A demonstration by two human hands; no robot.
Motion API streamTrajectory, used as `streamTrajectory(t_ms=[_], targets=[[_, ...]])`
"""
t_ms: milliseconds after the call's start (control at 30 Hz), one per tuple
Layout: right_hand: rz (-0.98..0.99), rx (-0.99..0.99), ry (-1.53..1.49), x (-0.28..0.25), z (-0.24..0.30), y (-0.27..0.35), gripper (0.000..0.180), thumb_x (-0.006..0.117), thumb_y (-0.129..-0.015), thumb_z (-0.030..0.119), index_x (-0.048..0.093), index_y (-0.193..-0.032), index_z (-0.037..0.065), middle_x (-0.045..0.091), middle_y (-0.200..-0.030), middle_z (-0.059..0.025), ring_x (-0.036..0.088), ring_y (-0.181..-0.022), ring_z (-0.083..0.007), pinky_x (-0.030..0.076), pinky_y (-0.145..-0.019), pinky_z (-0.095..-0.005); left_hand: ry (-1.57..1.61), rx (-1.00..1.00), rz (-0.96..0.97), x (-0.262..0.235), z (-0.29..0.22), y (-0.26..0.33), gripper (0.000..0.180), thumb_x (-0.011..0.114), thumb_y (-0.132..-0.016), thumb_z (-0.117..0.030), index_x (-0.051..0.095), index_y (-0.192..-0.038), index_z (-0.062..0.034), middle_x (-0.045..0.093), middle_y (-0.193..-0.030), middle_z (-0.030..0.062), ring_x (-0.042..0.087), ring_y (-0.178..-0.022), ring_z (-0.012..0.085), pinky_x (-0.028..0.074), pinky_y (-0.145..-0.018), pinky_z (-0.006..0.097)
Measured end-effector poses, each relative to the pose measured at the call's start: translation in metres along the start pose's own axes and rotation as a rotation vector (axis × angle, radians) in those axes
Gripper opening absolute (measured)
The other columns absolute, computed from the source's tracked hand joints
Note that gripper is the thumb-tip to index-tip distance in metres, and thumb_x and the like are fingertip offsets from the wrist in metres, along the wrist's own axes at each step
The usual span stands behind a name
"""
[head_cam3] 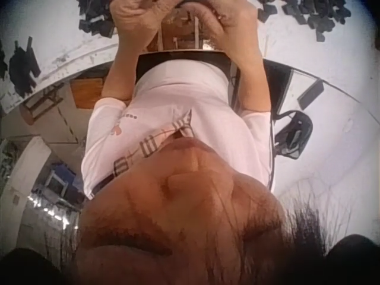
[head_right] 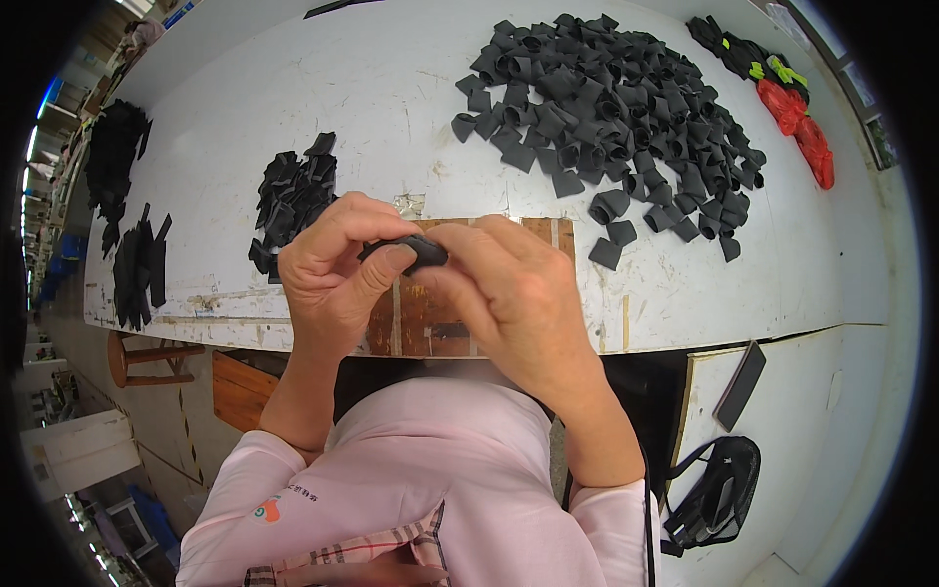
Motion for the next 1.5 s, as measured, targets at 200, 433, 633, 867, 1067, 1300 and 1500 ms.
streamTrajectory(t_ms=[200,433,633,867,1067,1300,1500], targets=[[0.019,-0.113,0.057,0.006,-0.003,-0.008,0.015,0.059,-0.068,-0.002,0.059,-0.082,0.002,0.052,-0.065,-0.0075,0.052,-0.059,-0.0225,0.042,-0.051,-0.0302,-0.07,0.095,-0.098,-0.001,0.002,0.002,0.009,0.063,-0.07,0.003,0.06,-0.079,0.0006,0.056,-0.074,0.0067,0.054,-0.065,0.012,0.043,-0.057,0.021],[-0.098,-0.218,0.147,0.019,-0.003,-0.002,0.016,0.059,-0.065,-0.005,0.057,-0.08,0.001,0.053,-0.065,-0.0075,0.052,-0.059,-0.0227,0.042,-0.051,-0.0307,0.097,0.065,-0.149,0.0,0.016,0.009,0.007,0.062,-0.073,0.001,0.059,-0.08,0.0012,0.056,-0.073,0.0071,0.053,-0.064,0.0123,0.042,-0.057,0.021],[-0.156,-0.18,0.192,0.016,-0.006,0.006,0.015,0.058,-0.069,-0.006,0.058,-0.083,0.0,0.05,-0.062,-0.0086,0.047,-0.053,-0.0212,0.037,-0.047,-0.0293,-0.165,-0.136,-0.1,0.005,0.027,0.026,0.009,0.06,-0.076,-0.009,0.056,-0.079,-0.0016,0.056,-0.068,0.0088,0.054,-0.057,0.0204,0.043,-0.053,0.028],[0.041,-0.098,-0.055,0.0,-0.011,-0.009,0.01,0.063,-0.071,0.001,0.061,-0.081,0.0,0.052,-0.058,-0.0033,0.042,-0.049,-0.0095,0.034,-0.044,-0.0223,-0.435,-0.164,-0.192,0.003,0.053,0.054,0.015,0.06,-0.076,-0.013,0.049,-0.079,-0.0039,0.053,-0.068,0.0113,0.054,-0.064,0.0283,0.043,-0.054,0.036],[-0.405,0.314,-0.177,-0.032,-0.049,-0.029,0.03,0.047,-0.088,0.023,0.059,-0.092,-0.004,0.054,-0.062,-0.0028,0.041,-0.052,-0.0048,0.031,-0.048,-0.0162,-1.182,-0.451,-0.334,-0.058,0.111,0.083,0.023,0.061,-0.074,-0.011,0.049,-0.092,-0.0023,0.05,-0.082,0.0117,0.052,-0.078,0.027,0.043,-0.063,0.038],[0.045,0.568,-0.424,0.031,-0.039,0.052,0.017,0.055,-0.084,0.014,0.061,-0.086,-0.002,0.058,-0.069,-0.0026,0.052,-0.058,-0.0065,0.04,-0.053,-0.0178,-1.158,-0.377,-0.243,-0.069,0.125,0.088,0.012,0.06,-0.073,-0.006,0.056,-0.085,-0.0023,0.051,-0.084,0.0105,0.053,-0.072,0.0262,0.045,-0.063,0.035],[0.205,0.702,-0.73,0.082,-0.055,0.057,0.025,0.049,-0.087,0.02,0.057,-0.094,-0.004,0.06,-0.075,-0.0058,0.055,-0.062,-0.0087,0.043,-0.053,-0.0195,-0.459,-0.087,-0.043,-0.034,0.061,0.072,0.024,0.053,-0.067,0.011,0.062,-0.083,-0.0047,0.05,-0.095,0.0112,0.053,-0.08,0.0219,0.044,-0.065,0.027]])
Point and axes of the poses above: each hand's wrist, its own y-axis away from the middle knuckle, its own x-axis out of the palm, z = x × y, the point moved 4 cm from there along -y, towards the middle knuckle
